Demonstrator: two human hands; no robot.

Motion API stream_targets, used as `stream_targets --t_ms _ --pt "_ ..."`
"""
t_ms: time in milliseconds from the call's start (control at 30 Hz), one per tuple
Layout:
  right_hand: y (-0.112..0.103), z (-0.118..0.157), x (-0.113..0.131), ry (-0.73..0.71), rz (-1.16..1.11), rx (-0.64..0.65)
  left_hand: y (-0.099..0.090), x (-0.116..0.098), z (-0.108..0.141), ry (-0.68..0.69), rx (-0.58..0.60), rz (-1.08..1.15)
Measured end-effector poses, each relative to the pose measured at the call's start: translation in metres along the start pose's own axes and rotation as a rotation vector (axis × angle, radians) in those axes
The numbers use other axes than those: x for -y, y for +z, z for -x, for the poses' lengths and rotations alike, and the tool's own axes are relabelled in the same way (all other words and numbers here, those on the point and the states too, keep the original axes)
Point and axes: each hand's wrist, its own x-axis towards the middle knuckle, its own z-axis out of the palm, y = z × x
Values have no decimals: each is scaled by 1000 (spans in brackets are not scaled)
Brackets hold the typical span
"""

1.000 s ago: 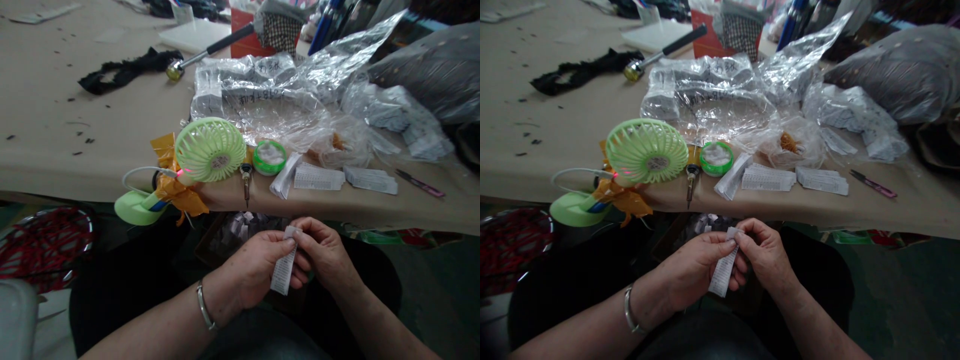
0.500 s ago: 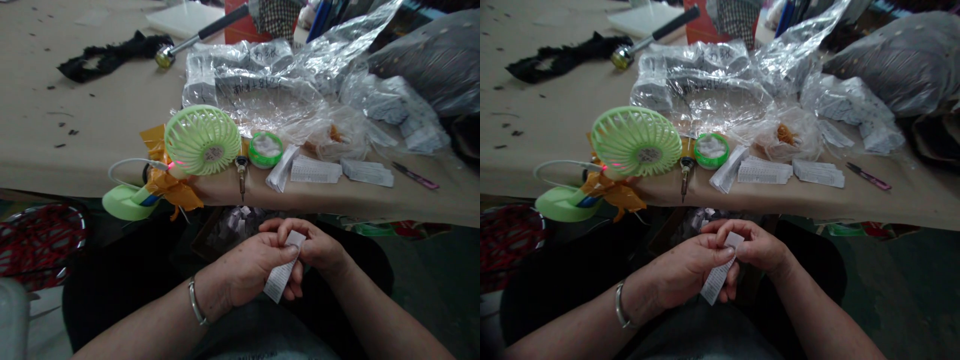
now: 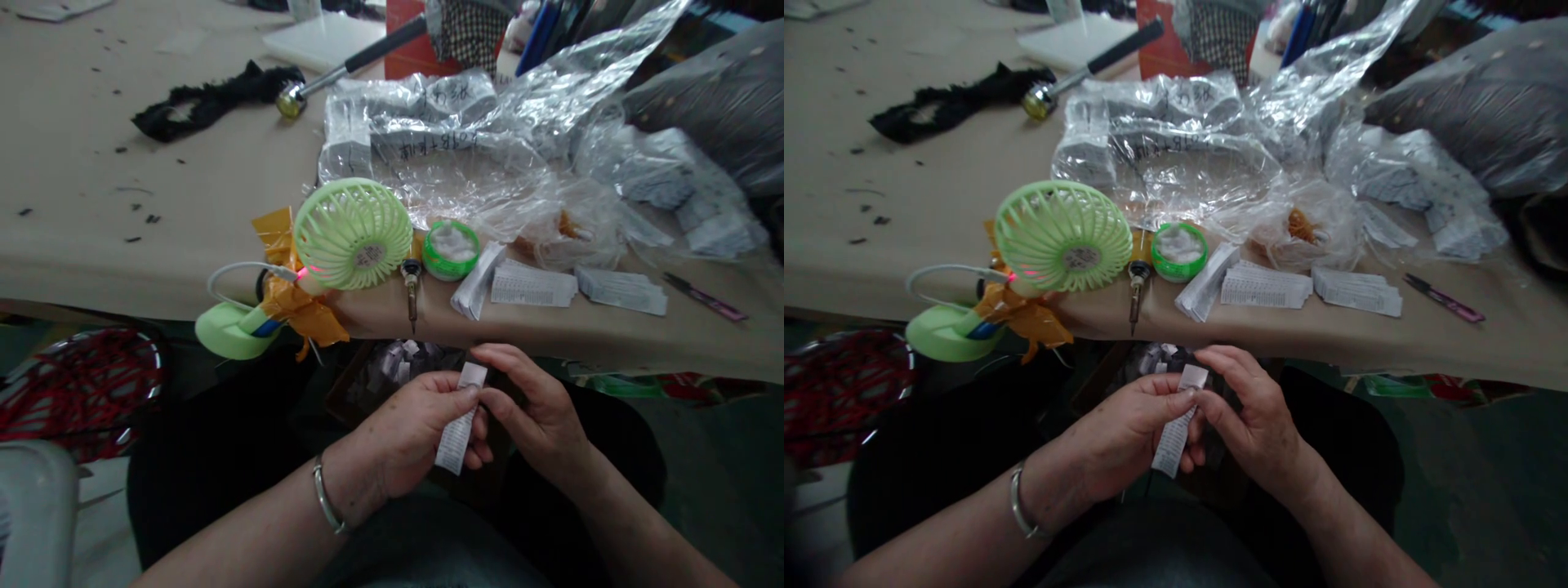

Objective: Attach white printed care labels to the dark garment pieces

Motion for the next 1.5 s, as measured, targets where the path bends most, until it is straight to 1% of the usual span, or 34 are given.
stream_targets --t_ms 67,167,300,400,500,600,667,800,867,967,1067,1100,1167,1267,1333,1433,1500 --pt "1 -1 2 -64 88 14 1 -1 2 5 -18 -10" --pt "5 -3 3 -99 143 23 1 -1 3 8 -31 -12" --pt "10 -6 5 -94 125 7 -2 -1 5 15 -42 -6" --pt "13 -9 7 -76 74 35 -6 -2 7 17 -50 -5" --pt "17 -12 10 1 -2 41 -10 -2 9 23 -69 7" --pt "24 -16 14 135 -117 20 -14 -3 13 58 -58 12" --pt "29 -19 16 218 -219 6 -16 -4 17 91 -59 -5" --pt "38 -27 21 350 -455 3 -20 -4 23 128 -109 -37" --pt "42 -30 22 392 -532 13 -22 -3 25 138 -125 -45" --pt "45 -34 24 438 -574 21 -23 -4 26 160 -156 -86" --pt "47 -38 26 433 -584 23 -23 -6 28 191 -183 -162" --pt "48 -39 28 422 -584 18 -23 -7 29 217 -195 -204" --pt "48 -41 30 390 -578 7 -24 -10 30 311 -241 -321" --pt "49 -46 33 309 -512 -23 -26 -14 32 493 -360 -510" --pt "49 -50 35 251 -442 -53 -28 -16 32 585 -435 -601" --pt "49 -53 35 205 -339 -86 -30 -18 32 673 -520 -695" --pt "49 -55 35 194 -271 -100 -31 -21 32 706 -567 -748"
